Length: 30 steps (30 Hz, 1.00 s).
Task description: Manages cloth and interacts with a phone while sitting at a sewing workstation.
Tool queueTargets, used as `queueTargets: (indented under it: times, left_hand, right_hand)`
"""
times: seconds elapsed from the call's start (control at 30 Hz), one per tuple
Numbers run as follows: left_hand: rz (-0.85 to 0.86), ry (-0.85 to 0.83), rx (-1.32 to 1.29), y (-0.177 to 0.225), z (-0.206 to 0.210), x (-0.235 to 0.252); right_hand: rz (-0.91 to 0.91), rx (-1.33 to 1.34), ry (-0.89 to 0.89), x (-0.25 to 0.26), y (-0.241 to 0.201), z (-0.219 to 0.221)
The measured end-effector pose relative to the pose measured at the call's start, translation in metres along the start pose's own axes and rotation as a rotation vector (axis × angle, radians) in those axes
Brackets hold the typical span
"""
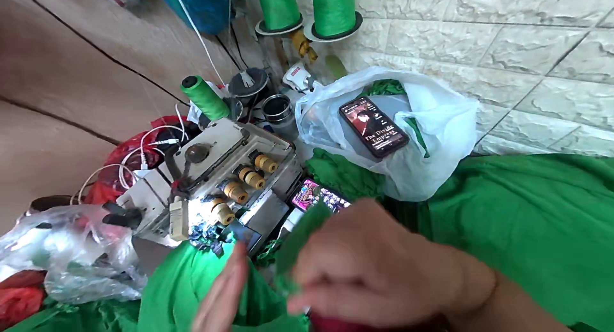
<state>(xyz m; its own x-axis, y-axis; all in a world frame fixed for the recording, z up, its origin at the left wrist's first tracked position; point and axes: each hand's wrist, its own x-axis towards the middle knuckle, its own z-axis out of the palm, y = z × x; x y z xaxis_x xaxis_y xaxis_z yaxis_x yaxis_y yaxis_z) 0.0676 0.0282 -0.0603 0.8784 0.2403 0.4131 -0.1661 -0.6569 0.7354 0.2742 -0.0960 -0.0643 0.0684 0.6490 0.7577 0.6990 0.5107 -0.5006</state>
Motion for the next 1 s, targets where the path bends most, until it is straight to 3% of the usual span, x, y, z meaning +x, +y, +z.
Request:
queueTargets:
  times: [0.1,0.27,0.47,0.53,0.63,0.73,0.9,1.0]
  left_hand:
    - [-0.110,-0.023,-0.270,-0.018,0.033,0.000]
    - [-0.319,-0.119,-0.618,-0.051,0.057,-0.060]
    - [-0.491,0.022,-0.479,-0.060,0.032,-0.133]
    - [-0.505,0.017,-0.274,-0.056,0.014,-0.146]
    - [-0.534,-0.122,0.182,-0.045,-0.009,-0.150]
    - [-0.499,-0.104,0.378,-0.031,-0.022,-0.137]
    - [-0.315,0.129,0.143,-0.020,-0.007,-0.099]
    - [-0.304,0.219,-0.016,-0.030,0.005,-0.099]
  right_hand:
    - [0.017,0.190,-0.091,-0.018,-0.005,0.015]
    - [0.301,0.316,0.029,-0.062,0.042,0.023]
    - [0.547,0.497,0.091,-0.071,0.068,0.039]
    - [0.528,0.435,0.039,-0.065,0.063,0.052]
    - [0.369,0.267,-0.131,-0.054,0.054,0.082]
    - [0.224,0.223,-0.247,-0.040,0.039,0.104]
    - [-0.019,0.420,-0.278,-0.028,-0.004,0.115]
    - [0.151,0.302,-0.150,-0.020,0.012,0.118]
